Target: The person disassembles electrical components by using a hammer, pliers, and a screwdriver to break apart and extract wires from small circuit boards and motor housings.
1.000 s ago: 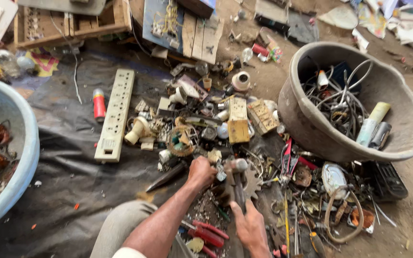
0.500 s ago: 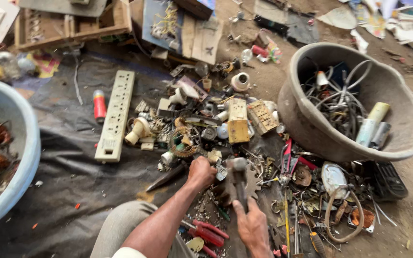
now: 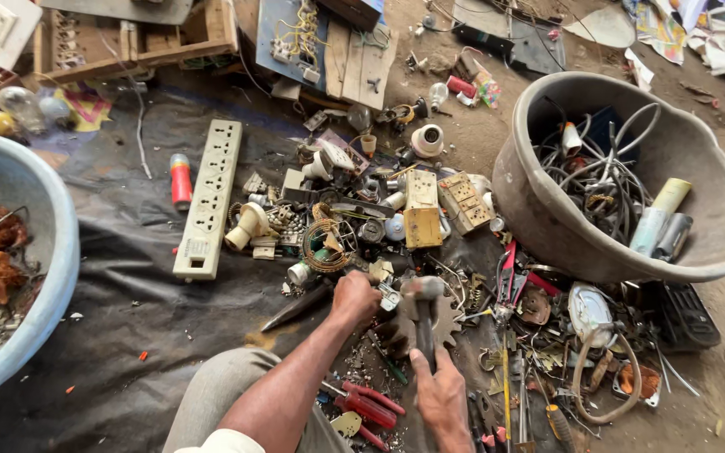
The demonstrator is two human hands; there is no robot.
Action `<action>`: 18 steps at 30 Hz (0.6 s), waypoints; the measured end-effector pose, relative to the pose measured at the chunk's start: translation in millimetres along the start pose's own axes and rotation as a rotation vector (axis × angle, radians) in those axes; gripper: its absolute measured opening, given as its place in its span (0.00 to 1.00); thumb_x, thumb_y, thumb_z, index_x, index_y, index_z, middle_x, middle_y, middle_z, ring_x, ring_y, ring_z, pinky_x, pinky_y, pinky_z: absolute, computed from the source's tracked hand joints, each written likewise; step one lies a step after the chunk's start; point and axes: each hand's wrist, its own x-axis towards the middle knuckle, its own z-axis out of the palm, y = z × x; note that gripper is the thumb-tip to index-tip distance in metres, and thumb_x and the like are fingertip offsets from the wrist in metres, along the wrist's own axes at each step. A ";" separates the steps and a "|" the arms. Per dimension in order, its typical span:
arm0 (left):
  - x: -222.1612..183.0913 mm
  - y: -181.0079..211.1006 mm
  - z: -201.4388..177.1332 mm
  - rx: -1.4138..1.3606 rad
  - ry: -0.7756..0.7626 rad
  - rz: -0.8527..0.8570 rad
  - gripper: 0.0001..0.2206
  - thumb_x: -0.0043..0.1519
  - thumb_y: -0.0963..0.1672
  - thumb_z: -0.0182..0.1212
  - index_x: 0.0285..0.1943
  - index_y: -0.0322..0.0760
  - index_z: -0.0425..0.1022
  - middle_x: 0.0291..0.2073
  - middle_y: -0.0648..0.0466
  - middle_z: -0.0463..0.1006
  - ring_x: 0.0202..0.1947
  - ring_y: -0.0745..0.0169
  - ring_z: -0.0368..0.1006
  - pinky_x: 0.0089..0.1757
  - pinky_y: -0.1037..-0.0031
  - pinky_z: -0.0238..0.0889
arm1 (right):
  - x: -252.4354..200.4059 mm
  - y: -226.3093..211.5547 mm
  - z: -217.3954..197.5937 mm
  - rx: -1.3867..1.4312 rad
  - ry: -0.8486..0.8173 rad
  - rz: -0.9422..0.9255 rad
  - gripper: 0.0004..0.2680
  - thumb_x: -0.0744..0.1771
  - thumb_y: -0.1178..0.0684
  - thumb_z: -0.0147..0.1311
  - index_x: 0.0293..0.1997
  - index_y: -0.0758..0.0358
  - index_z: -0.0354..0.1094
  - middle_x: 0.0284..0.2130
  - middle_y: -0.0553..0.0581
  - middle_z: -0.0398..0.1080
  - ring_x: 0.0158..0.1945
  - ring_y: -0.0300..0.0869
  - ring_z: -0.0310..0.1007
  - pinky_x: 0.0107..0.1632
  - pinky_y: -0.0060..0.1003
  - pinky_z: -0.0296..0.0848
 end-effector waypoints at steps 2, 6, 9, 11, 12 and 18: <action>0.8 -0.2 7.2 0.067 -0.025 -0.036 0.11 0.55 0.41 0.62 0.44 0.31 0.84 0.39 0.34 0.83 0.41 0.40 0.81 0.45 0.59 0.74 | -6.8 -0.4 -0.6 0.205 -0.005 0.064 0.12 0.68 0.44 0.54 0.42 0.63 0.69 0.18 0.53 0.65 0.15 0.39 0.64 0.18 0.36 0.64; -9.9 9.2 1.0 0.305 -0.261 0.068 0.25 0.64 0.52 0.65 0.44 0.16 0.80 0.40 0.29 0.81 0.43 0.39 0.81 0.47 0.61 0.74 | -0.2 0.4 -6.7 0.419 -0.011 0.146 0.12 0.68 0.44 0.52 0.40 0.65 0.67 0.19 0.53 0.66 0.13 0.39 0.64 0.15 0.36 0.63; -20.3 20.7 -14.0 0.352 -0.269 0.170 0.21 0.59 0.50 0.67 0.50 0.25 0.79 0.42 0.34 0.82 0.45 0.42 0.79 0.48 0.59 0.71 | 5.0 7.4 -5.7 0.478 -0.019 0.185 0.12 0.68 0.43 0.51 0.41 0.63 0.67 0.18 0.54 0.66 0.13 0.39 0.63 0.15 0.37 0.64; -26.4 29.2 -24.7 0.201 -0.342 0.053 0.16 0.65 0.49 0.55 0.54 0.37 0.80 0.40 0.38 0.83 0.41 0.44 0.81 0.45 0.55 0.72 | 5.8 12.7 -5.5 0.547 -0.045 0.173 0.12 0.68 0.44 0.52 0.40 0.64 0.66 0.18 0.54 0.66 0.12 0.40 0.63 0.14 0.37 0.64; -27.5 33.2 -28.2 0.125 -0.378 -0.003 0.16 0.68 0.49 0.49 0.56 0.43 0.80 0.40 0.40 0.84 0.39 0.44 0.81 0.43 0.53 0.72 | 6.8 13.9 -6.9 0.582 -0.057 0.166 0.12 0.68 0.44 0.52 0.40 0.64 0.65 0.19 0.55 0.66 0.12 0.40 0.63 0.14 0.37 0.63; -25.5 29.8 -25.4 0.216 -0.285 0.173 0.15 0.68 0.49 0.51 0.51 0.38 0.81 0.39 0.41 0.84 0.38 0.45 0.80 0.47 0.56 0.71 | 0.8 7.3 -14.3 0.598 -0.054 0.151 0.12 0.69 0.44 0.51 0.39 0.64 0.65 0.19 0.54 0.67 0.12 0.39 0.64 0.14 0.36 0.64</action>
